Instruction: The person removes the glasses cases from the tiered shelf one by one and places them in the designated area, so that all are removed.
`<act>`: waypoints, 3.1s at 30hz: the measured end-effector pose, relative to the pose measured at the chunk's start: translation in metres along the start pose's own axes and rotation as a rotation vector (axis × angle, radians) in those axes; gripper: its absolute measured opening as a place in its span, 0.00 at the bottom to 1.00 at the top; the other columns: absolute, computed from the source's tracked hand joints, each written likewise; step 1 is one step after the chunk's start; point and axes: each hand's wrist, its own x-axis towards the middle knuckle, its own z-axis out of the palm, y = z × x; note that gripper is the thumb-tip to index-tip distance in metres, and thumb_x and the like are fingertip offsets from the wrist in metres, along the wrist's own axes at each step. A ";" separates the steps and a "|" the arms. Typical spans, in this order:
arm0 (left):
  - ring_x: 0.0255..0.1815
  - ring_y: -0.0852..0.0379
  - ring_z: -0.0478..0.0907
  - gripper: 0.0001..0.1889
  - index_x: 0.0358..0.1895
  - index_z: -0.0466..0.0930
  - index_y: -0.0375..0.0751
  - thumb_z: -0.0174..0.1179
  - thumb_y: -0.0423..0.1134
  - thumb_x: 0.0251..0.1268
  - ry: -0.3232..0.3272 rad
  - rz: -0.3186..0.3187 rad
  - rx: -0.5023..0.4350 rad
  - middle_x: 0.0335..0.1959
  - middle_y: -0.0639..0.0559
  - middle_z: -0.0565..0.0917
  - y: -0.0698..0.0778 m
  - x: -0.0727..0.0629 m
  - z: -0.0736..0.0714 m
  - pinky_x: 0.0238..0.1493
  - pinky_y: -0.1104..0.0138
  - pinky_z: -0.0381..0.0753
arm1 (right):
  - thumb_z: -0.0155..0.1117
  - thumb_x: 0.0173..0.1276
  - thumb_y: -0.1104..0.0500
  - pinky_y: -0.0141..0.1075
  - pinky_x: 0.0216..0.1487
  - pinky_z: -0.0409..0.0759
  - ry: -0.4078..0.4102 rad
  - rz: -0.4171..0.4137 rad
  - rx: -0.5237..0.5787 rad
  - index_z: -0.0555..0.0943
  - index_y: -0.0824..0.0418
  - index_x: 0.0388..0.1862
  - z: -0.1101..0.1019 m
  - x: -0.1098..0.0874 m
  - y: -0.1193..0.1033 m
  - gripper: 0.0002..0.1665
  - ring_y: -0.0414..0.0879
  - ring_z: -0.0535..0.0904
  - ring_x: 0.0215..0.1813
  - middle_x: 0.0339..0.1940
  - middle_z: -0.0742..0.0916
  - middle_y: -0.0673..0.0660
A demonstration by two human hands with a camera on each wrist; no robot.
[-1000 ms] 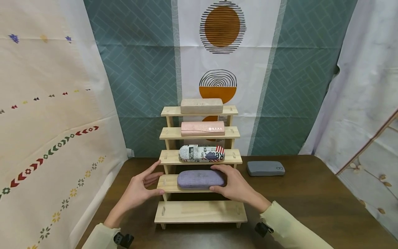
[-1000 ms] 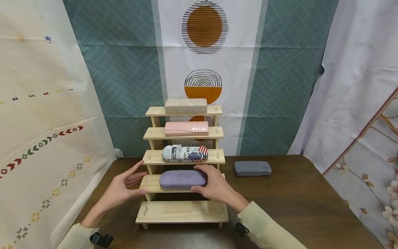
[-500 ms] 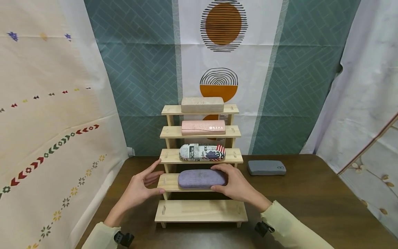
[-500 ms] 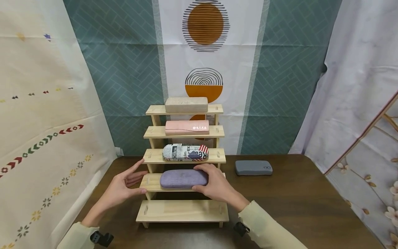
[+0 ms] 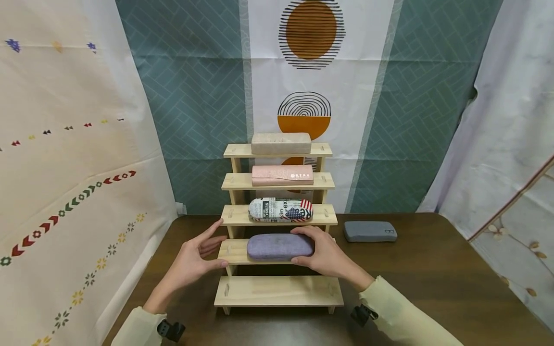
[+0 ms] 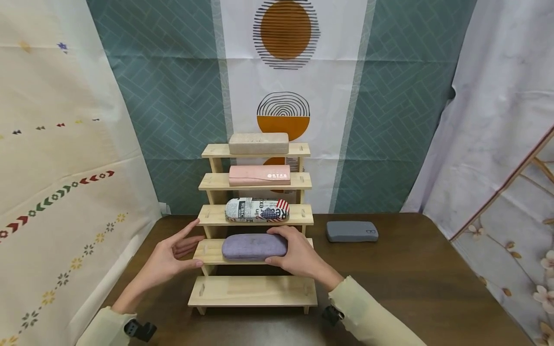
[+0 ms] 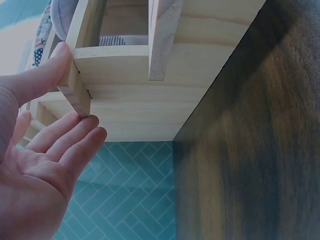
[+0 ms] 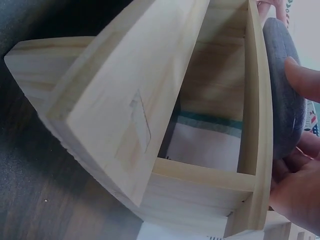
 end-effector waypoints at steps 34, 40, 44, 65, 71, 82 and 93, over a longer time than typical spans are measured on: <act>0.66 0.39 0.80 0.55 0.84 0.62 0.55 0.83 0.33 0.53 -0.001 0.006 0.003 0.64 0.35 0.83 0.002 0.000 0.001 0.62 0.43 0.80 | 0.87 0.54 0.49 0.54 0.59 0.73 0.002 0.085 0.024 0.84 0.54 0.63 0.000 -0.002 0.000 0.38 0.52 0.76 0.58 0.60 0.84 0.53; 0.66 0.39 0.80 0.55 0.84 0.61 0.55 0.83 0.33 0.53 -0.001 0.018 0.001 0.64 0.34 0.82 0.000 0.001 0.001 0.62 0.43 0.80 | 0.88 0.53 0.49 0.51 0.59 0.76 0.015 0.094 0.103 0.84 0.53 0.63 -0.001 -0.003 0.000 0.38 0.51 0.77 0.57 0.61 0.84 0.53; 0.66 0.41 0.80 0.56 0.85 0.61 0.55 0.83 0.32 0.51 -0.004 0.015 -0.009 0.64 0.34 0.82 0.000 0.001 0.000 0.62 0.44 0.80 | 0.88 0.54 0.51 0.49 0.57 0.79 0.032 0.070 0.176 0.83 0.55 0.64 -0.001 -0.004 0.002 0.38 0.50 0.80 0.55 0.61 0.85 0.54; 0.66 0.43 0.81 0.57 0.84 0.61 0.60 0.84 0.34 0.51 0.005 0.002 0.004 0.64 0.41 0.83 0.000 -0.001 -0.001 0.62 0.45 0.80 | 0.87 0.56 0.58 0.39 0.46 0.85 0.070 0.079 0.364 0.82 0.58 0.64 -0.003 -0.017 -0.001 0.37 0.51 0.83 0.48 0.57 0.85 0.60; 0.66 0.41 0.80 0.57 0.84 0.61 0.59 0.84 0.32 0.51 0.003 0.000 -0.006 0.65 0.35 0.82 0.000 0.000 0.000 0.62 0.43 0.79 | 0.87 0.56 0.58 0.39 0.45 0.85 0.069 0.087 0.384 0.82 0.59 0.64 -0.009 -0.023 0.001 0.37 0.53 0.82 0.48 0.56 0.85 0.61; 0.66 0.43 0.80 0.57 0.84 0.61 0.60 0.84 0.33 0.51 0.006 -0.017 0.015 0.64 0.42 0.84 0.000 0.000 0.000 0.62 0.49 0.82 | 0.86 0.56 0.63 0.42 0.41 0.88 0.083 0.107 0.475 0.81 0.58 0.65 -0.026 -0.039 0.007 0.38 0.56 0.82 0.47 0.55 0.83 0.64; 0.66 0.41 0.80 0.57 0.84 0.61 0.60 0.84 0.33 0.50 0.002 -0.005 -0.007 0.64 0.37 0.83 0.000 0.000 0.000 0.62 0.45 0.80 | 0.84 0.57 0.66 0.39 0.40 0.88 0.104 0.090 0.469 0.79 0.64 0.67 -0.049 -0.059 0.023 0.39 0.53 0.83 0.45 0.52 0.84 0.65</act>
